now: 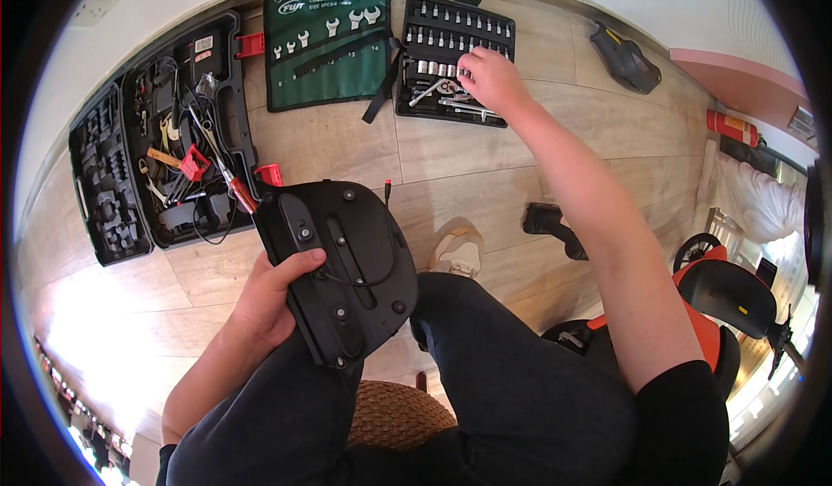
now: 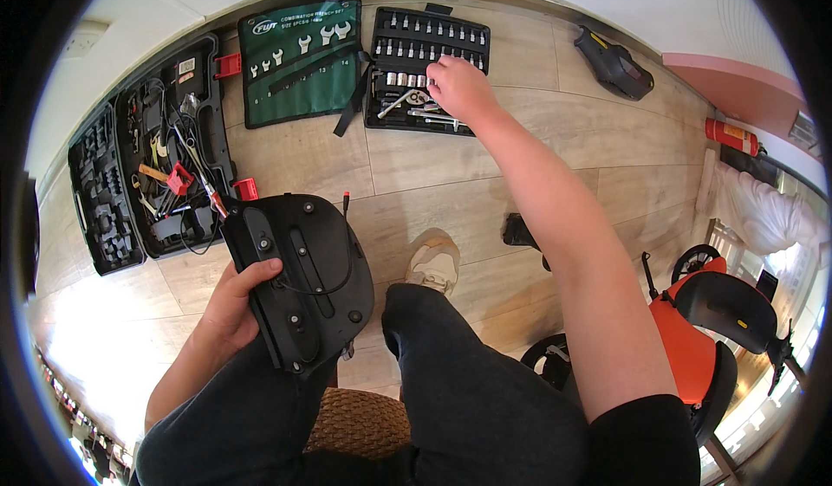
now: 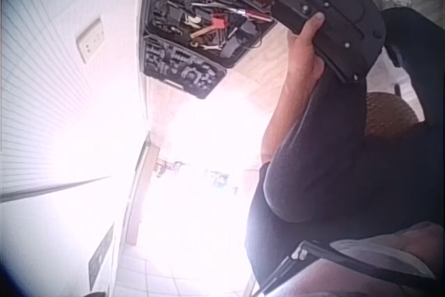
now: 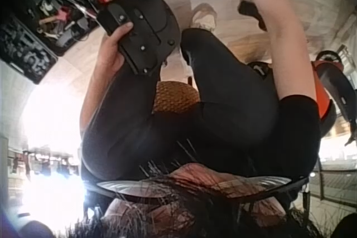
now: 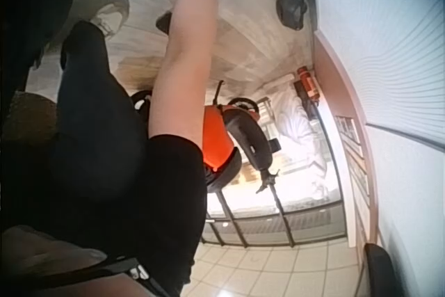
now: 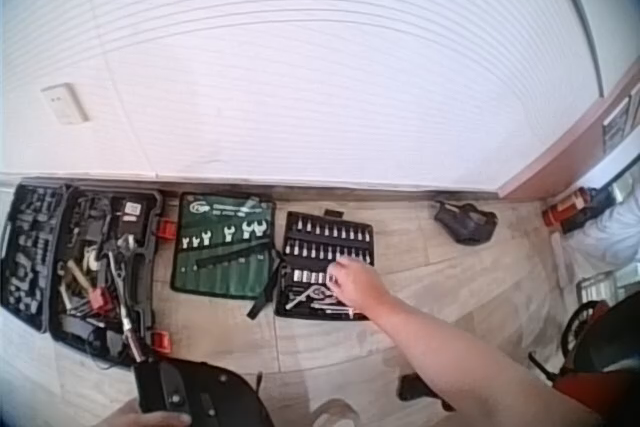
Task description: Installing a metal sleeve or fastener into a black plastic motorcycle tail section part using an electric drill and socket set.
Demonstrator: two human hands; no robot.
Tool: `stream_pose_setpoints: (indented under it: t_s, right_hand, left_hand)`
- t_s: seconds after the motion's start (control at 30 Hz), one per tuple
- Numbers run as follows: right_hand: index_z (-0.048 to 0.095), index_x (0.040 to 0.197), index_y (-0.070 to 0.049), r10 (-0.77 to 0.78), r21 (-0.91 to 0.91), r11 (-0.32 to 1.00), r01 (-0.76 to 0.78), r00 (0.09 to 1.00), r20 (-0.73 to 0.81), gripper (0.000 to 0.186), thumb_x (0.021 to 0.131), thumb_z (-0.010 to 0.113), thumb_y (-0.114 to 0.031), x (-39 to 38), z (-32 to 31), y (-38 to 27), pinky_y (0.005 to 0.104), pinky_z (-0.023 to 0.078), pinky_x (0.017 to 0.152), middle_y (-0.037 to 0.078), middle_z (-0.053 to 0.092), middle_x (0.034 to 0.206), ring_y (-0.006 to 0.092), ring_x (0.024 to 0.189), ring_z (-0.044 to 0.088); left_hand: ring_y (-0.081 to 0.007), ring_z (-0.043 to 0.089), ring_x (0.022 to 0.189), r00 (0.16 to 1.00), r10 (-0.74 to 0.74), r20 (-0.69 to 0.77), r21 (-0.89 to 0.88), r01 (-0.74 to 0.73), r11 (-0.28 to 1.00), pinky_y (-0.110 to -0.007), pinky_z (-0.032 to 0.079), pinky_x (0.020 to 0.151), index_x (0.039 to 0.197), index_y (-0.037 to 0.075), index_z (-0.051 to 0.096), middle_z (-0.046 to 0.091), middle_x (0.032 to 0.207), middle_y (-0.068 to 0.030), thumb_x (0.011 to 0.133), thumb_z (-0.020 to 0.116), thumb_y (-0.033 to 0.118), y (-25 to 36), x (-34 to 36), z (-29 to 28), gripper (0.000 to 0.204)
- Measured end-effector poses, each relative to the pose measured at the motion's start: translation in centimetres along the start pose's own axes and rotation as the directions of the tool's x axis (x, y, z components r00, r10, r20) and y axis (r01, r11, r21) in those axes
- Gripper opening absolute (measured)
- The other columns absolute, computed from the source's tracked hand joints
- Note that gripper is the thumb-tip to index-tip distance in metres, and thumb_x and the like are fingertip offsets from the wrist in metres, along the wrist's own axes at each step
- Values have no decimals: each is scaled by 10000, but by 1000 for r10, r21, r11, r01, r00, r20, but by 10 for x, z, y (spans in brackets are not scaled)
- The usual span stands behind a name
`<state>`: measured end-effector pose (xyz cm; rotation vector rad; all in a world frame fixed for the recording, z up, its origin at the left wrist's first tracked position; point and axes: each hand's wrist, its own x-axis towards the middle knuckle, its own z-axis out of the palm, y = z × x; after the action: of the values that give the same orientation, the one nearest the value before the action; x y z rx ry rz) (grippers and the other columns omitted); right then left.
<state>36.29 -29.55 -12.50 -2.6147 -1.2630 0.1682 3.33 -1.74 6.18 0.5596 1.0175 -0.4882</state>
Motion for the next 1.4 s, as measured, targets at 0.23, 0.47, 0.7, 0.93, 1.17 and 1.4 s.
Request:
stream_pose_setpoints:
  t_s: [0.23,0.47,0.7,0.93,1.17,1.4]
  right_hand:
    - [722,1025,-100,-67,33,997,70,994,-81,160,869,687,-109,-11,1,8,432,565,741,90,661,898,314,862,664]
    - [737,1071,-69,39,332,942,-43,999,18,158,940,651,-85,-5,-2,14,426,550,808,126,713,996,345,915,681]
    - [737,1050,-55,93,386,916,-109,994,62,145,928,663,-81,-4,0,13,404,551,811,138,718,987,335,907,689]
    - [718,1034,-62,-39,319,948,17,997,62,156,880,693,-71,-7,0,15,421,554,792,118,678,996,329,899,673]
    - [707,990,-71,-88,169,982,85,996,10,143,849,726,-78,-9,0,9,439,547,778,118,654,954,342,894,650]
    - [687,1050,-39,229,740,628,-241,966,120,125,970,652,-128,-16,-20,-16,326,554,753,75,670,976,186,859,654]
  left_hand:
    - [-255,710,1049,1000,4,29,-23,-4,1000,-397,600,939,1303,-41,560,686,1178,-152,922,674,38,1,-1,0,405]
    - [-251,711,1046,1000,5,17,-18,-5,1000,-393,602,933,1291,-39,570,691,1168,-150,918,681,41,-1,1,-2,397]
    - [-257,707,1059,1000,8,27,8,-8,1000,-402,599,942,1322,-28,541,683,1185,-149,921,689,71,-2,3,-4,439]
    - [-270,704,1078,999,6,33,21,-7,1000,-413,594,960,1350,-19,515,676,1208,-154,926,695,108,-3,3,-7,477]
    - [-269,706,1072,999,1,32,7,-1,1000,-416,597,953,1353,-17,509,674,1205,-155,926,690,100,-3,3,-7,479]
    - [-269,705,1069,1000,0,28,4,0,1000,-417,597,952,1354,-13,509,671,1211,-157,930,684,92,-3,4,-8,470]
